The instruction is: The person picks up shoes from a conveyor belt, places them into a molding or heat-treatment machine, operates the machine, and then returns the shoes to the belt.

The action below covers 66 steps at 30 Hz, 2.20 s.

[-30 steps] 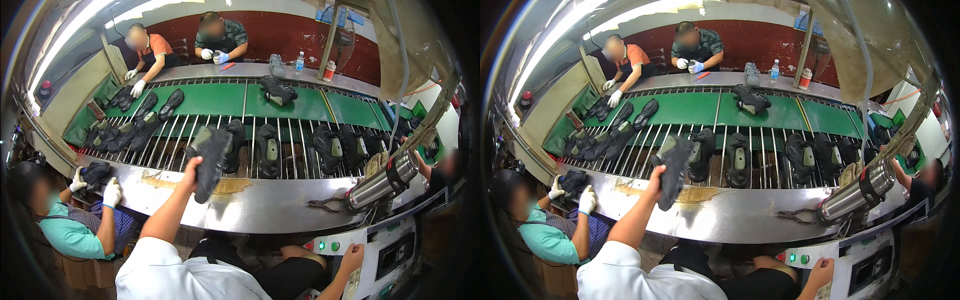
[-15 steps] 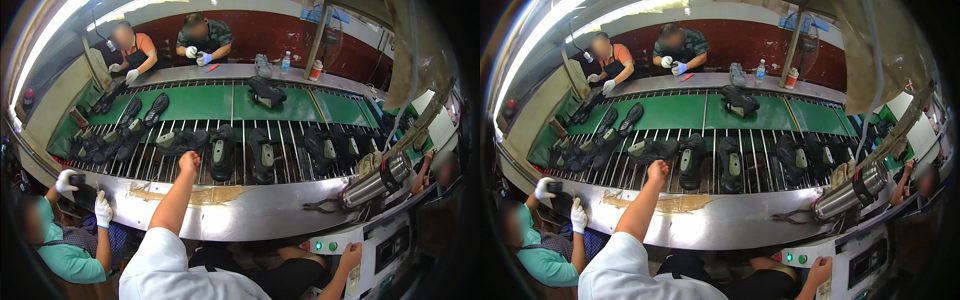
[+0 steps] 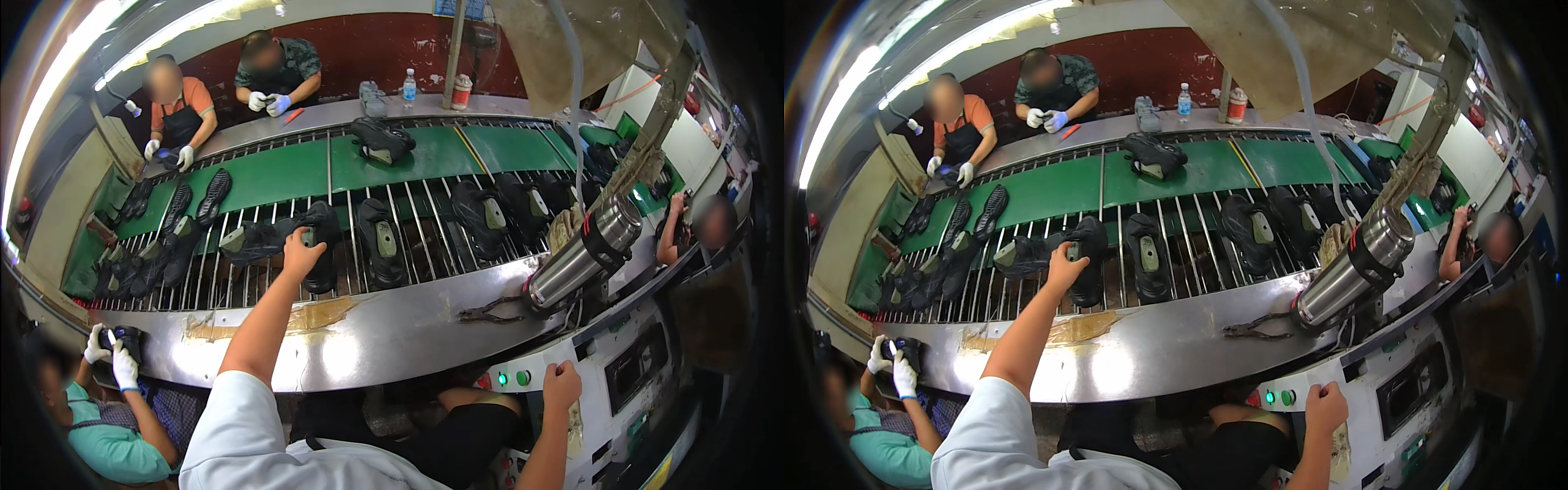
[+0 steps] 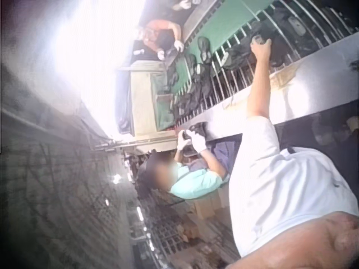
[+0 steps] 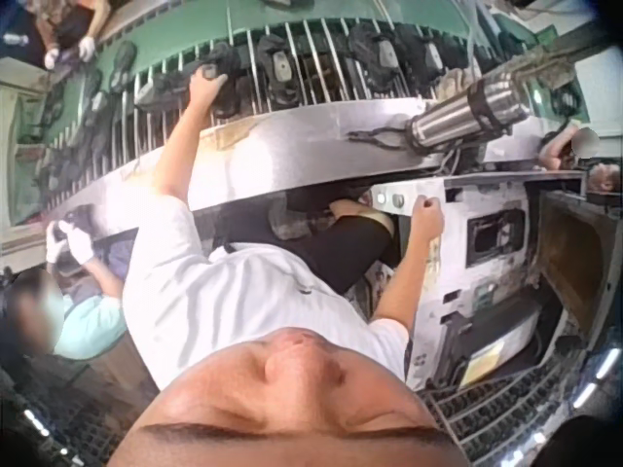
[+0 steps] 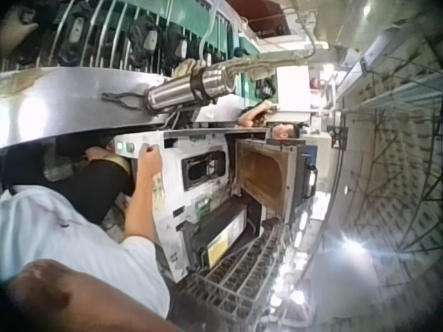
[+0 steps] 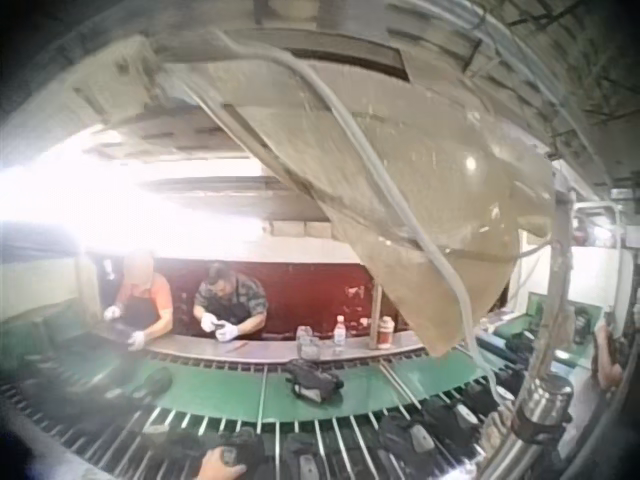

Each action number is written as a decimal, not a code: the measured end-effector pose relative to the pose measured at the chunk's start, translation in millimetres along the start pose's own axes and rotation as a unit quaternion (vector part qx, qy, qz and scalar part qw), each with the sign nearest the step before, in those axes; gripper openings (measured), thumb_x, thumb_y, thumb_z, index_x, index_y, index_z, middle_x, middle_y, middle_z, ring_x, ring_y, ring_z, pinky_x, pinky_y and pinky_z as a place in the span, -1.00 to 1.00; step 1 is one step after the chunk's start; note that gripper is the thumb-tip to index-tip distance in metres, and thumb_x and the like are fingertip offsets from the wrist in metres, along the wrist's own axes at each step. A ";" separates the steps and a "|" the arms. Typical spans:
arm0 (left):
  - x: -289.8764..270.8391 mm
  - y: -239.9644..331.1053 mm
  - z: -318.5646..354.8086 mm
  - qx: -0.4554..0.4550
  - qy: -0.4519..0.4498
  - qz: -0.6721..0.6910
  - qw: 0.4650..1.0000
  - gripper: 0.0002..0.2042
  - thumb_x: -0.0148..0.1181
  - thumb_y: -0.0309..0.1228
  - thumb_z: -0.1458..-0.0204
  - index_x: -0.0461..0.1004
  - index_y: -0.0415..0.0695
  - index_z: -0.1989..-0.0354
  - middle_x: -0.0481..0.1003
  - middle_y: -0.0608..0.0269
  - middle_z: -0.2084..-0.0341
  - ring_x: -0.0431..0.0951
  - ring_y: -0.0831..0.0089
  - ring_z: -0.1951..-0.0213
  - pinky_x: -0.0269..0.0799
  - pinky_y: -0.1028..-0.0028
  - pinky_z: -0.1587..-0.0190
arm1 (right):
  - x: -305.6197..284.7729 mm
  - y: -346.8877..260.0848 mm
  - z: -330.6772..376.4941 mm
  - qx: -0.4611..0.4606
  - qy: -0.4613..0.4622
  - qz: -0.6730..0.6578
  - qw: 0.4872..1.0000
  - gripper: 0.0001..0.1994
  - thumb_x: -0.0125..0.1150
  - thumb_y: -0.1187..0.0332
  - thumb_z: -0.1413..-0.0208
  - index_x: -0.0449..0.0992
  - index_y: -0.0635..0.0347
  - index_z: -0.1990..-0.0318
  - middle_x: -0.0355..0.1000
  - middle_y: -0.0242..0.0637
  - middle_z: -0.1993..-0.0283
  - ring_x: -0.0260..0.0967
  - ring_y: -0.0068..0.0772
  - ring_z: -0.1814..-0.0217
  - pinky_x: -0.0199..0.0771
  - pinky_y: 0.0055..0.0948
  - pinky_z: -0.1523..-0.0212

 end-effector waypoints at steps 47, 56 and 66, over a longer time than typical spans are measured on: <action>197.9 112.6 -233.9 0.142 -0.100 0.002 0.985 -0.65 0.04 -0.21 0.10 0.56 -0.31 0.54 0.50 -0.19 0.52 0.54 -0.11 0.37 0.47 0.13 0.18 | 143.7 140.4 -29.7 -0.303 -0.112 0.305 0.896 -0.71 -0.07 0.28 -0.26 0.42 0.24 -0.02 0.42 -0.11 0.07 0.36 -0.14 0.01 0.34 -0.16 -0.07; 186.3 48.1 -176.3 0.026 -0.049 -0.015 0.998 -0.63 0.01 -0.19 0.07 0.53 -0.32 0.54 0.48 -0.25 0.52 0.52 -0.14 0.35 0.42 0.08 0.20 | 45.7 -65.8 -27.6 -0.281 -0.016 0.011 0.959 -0.87 0.18 0.50 0.24 0.47 0.22 0.43 0.33 -0.21 0.51 0.30 -0.11 0.45 0.23 -0.21 0.42; 202.6 47.6 -199.7 -0.140 -0.161 -0.097 0.972 -0.48 0.06 -0.04 0.02 0.53 -0.30 0.12 0.50 -0.13 0.08 0.51 0.01 0.02 0.41 0.19 -0.03 | 41.2 -70.6 -23.8 -0.322 0.059 0.070 0.942 -0.83 0.18 0.51 0.25 0.49 0.22 0.39 0.33 -0.27 0.55 0.30 -0.13 0.48 0.24 -0.22 0.40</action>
Point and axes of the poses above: each hand's wrist, its own z-axis away from the middle knuckle, its own x-axis out of the palm, y = z × x, the point moved 3 cm from there along -z, towards the middle knuckle
